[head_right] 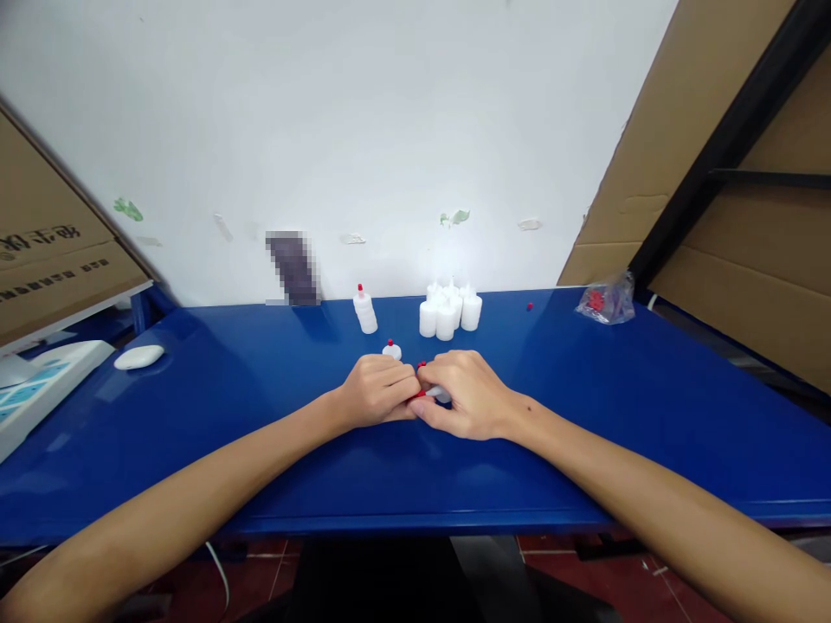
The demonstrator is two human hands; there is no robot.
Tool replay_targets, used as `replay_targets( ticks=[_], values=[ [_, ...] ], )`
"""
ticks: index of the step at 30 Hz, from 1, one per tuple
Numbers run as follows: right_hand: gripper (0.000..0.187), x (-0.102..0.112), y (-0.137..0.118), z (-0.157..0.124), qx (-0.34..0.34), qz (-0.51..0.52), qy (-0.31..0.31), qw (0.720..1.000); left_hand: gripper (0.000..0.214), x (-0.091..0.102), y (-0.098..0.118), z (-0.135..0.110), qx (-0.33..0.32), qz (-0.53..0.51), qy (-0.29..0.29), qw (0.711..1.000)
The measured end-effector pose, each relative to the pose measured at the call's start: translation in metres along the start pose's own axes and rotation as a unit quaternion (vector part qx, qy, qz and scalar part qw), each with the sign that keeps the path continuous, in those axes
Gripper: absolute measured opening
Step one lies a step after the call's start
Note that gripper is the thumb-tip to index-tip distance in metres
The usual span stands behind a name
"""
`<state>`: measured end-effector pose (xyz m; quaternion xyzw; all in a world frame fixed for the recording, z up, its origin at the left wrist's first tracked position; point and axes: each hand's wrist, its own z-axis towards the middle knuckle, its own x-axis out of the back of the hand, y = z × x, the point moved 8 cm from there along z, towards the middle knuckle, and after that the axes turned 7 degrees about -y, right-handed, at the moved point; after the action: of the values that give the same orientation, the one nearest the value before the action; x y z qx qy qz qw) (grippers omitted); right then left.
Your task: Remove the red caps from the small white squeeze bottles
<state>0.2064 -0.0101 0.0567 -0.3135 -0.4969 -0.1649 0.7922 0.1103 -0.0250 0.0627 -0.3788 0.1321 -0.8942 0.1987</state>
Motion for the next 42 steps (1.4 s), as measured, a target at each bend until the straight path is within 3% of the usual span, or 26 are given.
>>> replay_targets(
  ticks=[4, 13, 19, 28, 33, 42],
  values=[
    [0.035, 0.003, -0.002, -0.001, -0.003, -0.014, 0.009, 1.000, 0.042, 0.000, 0.004, 0.000, -0.022, 0.007, 0.007, 1.000],
    [0.018, 0.004, 0.002, -0.001, -0.056, -0.013, -0.028, 0.998, 0.035, -0.010, 0.010, 0.002, -0.055, 0.065, -0.055, 0.995],
    [0.021, 0.003, 0.003, 0.000, -0.059, -0.016, -0.062, 0.996, 0.036, -0.012, 0.008, 0.000, -0.043, 0.044, -0.050, 0.997],
    [0.031, 0.001, 0.007, 0.001, -0.077, -0.036, -0.057, 0.995, 0.040, -0.013, -0.001, -0.002, 0.022, -0.007, -0.053, 0.998],
    [0.026, 0.001, 0.001, 0.002, -0.080, -0.040, -0.072, 0.993, 0.038, -0.009, 0.004, 0.000, 0.018, -0.024, -0.025, 0.999],
    [0.031, -0.007, -0.002, 0.002, -0.067, -0.063, -0.108, 0.990, 0.040, -0.009, 0.009, 0.002, 0.000, -0.021, -0.044, 0.999]
  ],
)
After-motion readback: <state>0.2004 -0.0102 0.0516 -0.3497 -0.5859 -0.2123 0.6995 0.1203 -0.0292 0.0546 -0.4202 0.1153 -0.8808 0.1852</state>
